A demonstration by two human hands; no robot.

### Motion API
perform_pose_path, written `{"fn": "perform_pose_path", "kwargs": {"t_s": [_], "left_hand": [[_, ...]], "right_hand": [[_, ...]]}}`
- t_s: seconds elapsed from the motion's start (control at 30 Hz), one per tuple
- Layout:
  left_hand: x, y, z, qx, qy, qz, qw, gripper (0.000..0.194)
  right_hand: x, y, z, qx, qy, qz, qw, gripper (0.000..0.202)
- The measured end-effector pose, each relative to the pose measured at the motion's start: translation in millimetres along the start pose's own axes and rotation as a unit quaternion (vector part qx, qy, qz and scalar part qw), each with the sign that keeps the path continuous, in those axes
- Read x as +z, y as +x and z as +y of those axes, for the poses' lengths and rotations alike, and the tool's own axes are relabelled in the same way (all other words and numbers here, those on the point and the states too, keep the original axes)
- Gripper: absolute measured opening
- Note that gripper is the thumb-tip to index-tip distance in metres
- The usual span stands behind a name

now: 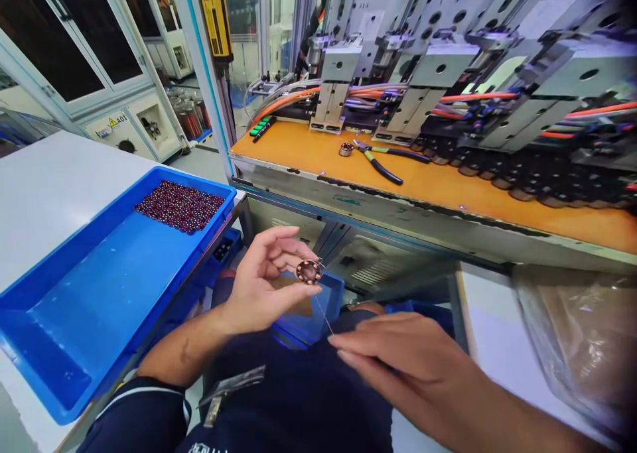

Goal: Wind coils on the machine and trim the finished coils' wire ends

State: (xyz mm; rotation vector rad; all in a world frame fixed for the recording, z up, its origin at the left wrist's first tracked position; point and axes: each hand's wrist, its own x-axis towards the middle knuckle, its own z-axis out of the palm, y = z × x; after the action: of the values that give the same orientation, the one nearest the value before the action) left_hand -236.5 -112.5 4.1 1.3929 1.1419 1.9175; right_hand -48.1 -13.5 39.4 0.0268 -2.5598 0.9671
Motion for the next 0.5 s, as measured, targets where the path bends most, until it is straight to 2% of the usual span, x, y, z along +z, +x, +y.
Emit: {"fn": "perform_pose_path", "kwargs": {"t_s": [0.07, 0.13, 0.2, 0.27, 0.37, 0.5], "left_hand": [[0.0, 0.1, 0.0, 0.013, 0.018, -0.005, 1.000, 0.064], [1.2, -0.2, 0.9, 0.036, 0.049, -0.013, 0.998, 0.061], [3.1, -0.7, 2.1, 0.059, 0.077, -0.024, 0.995, 0.062], [4.7, -1.3, 2.7, 0.075, 0.090, -0.038, 0.992, 0.064], [5.0, -2.9, 1.4, 0.079, 0.073, -0.042, 0.993, 0.067], [1.3, -6.1, -3.0, 0.053, 0.035, -0.023, 0.998, 0.069]], "right_hand": [[-2.3, 2.6, 4.6, 0.021, 0.065, -0.007, 0.998, 0.011], [-3.5, 10.8, 10.6, 0.086, 0.147, 0.033, 0.985, 0.014], [-0.5, 21.5, 15.1, 0.173, 0.232, 0.092, 0.953, 0.026], [8.4, 30.5, 17.2, 0.229, 0.311, 0.126, 0.914, 0.030], [30.4, 34.2, 17.4, 0.230, 0.418, 0.162, 0.864, 0.030], [54.2, 21.8, 18.3, 0.214, 0.513, 0.214, 0.803, 0.030]]}}
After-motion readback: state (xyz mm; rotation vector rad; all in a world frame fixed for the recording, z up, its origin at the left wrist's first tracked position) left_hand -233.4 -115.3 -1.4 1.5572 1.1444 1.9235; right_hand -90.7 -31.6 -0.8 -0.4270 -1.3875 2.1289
